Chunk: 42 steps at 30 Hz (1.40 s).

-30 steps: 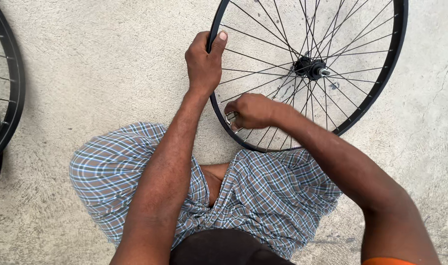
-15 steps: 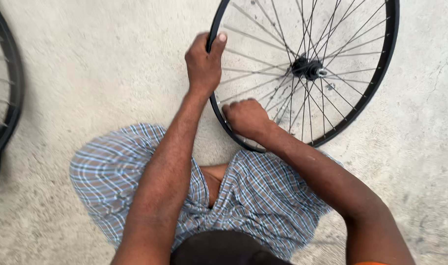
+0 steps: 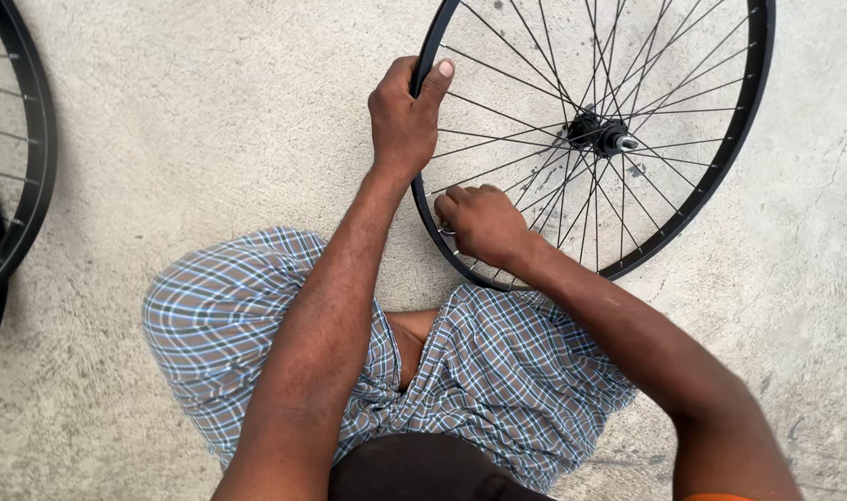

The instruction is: The person sits on the floor and uses a spoke wrench to adjust the tension of the spokes on a bicycle wheel. They rotate the wheel and tighten individual spokes in sequence to true the wheel.

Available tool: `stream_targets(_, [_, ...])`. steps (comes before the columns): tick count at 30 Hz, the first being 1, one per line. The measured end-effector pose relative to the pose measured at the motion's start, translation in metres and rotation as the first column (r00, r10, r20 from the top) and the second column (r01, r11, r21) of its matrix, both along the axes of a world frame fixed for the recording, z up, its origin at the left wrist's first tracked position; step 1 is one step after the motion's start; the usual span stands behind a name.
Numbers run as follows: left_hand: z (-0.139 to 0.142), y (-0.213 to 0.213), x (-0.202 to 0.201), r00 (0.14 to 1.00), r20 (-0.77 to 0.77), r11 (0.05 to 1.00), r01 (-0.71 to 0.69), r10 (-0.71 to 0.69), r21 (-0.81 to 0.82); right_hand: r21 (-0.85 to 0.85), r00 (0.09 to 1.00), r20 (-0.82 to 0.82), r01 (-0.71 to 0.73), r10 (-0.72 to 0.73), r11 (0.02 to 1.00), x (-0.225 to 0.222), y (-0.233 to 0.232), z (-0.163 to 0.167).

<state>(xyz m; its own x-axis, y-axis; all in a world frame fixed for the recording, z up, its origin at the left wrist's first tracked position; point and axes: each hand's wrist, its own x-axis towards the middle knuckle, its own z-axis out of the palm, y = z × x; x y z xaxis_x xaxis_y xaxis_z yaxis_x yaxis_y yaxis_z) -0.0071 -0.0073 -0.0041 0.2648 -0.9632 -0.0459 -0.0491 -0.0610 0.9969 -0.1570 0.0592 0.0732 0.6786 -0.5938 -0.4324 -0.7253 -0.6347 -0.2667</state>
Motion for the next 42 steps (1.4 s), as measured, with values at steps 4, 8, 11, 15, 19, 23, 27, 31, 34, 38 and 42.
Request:
stream_targets(4, [-0.002, 0.002, 0.001, 0.997, 0.069, 1.000, -0.024, 0.024, 0.005, 0.214, 0.996, -0.014, 0.091, -0.090, 0.973, -0.005, -0.005, -0.009])
stream_targets(8, [-0.006, -0.001, 0.000, 1.000, 0.027, 1.000, 0.015, -0.015, -0.012, 0.413, 0.987, -0.145, 0.122, -0.067, 0.903, -0.008, -0.026, -0.009])
stream_targets(11, [-0.007, -0.001, 0.001, 0.999, 0.047, 0.999, 0.029, -0.028, -0.020, 0.577, 0.985, -0.157, 0.149, -0.070, 0.803, -0.004, -0.041, -0.004])
stream_targets(15, [-0.008, 0.002, 0.000, 0.997, 0.080, 1.000, 0.018, -0.018, 0.005, 0.554, 0.975, -0.210, 0.182, -0.075, 0.813, 0.002, -0.036, 0.005])
stream_targets(19, [-0.008, 0.002, 0.001, 0.996, 0.088, 0.998, 0.024, -0.029, 0.057, 0.273, 0.978, -0.207, 0.023, 0.036, 0.962, 0.004, -0.014, 0.007])
stream_targets(23, [-0.006, -0.003, 0.003, 0.994, 0.101, 0.998, 0.045, -0.050, 0.049, -0.134, 0.991, -0.042, -0.131, 0.126, 0.982, -0.003, 0.008, -0.002])
stream_targets(27, [-0.006, -0.003, 0.006, 0.988, 0.145, 0.997, 0.044, -0.054, 0.070, -0.182, 0.994, 0.048, -0.090, 0.100, 0.979, -0.014, 0.013, -0.015])
stream_targets(31, [-0.004, -0.002, 0.006, 0.983, 0.163, 0.995, 0.072, -0.083, 0.072, 0.191, 0.945, 0.299, 0.080, -0.135, 0.978, -0.046, -0.002, -0.011])
stream_targets(34, [-0.002, -0.003, 0.009, 0.977, 0.185, 0.986, 0.076, -0.104, 0.149, 0.077, 0.822, 0.534, 0.187, -0.199, 0.979, -0.054, 0.001, -0.007])
stream_targets(38, [-0.002, -0.002, 0.012, 0.976, 0.194, 0.980, 0.059, -0.097, 0.189, -0.290, 0.837, 0.546, 0.239, -0.045, 0.927, -0.047, 0.012, -0.001])
stream_targets(42, [-0.004, -0.002, 0.012, 0.982, 0.174, 0.989, 0.053, -0.077, 0.139, -0.406, 0.967, 0.254, 0.117, -0.011, 0.907, -0.030, 0.005, 0.006])
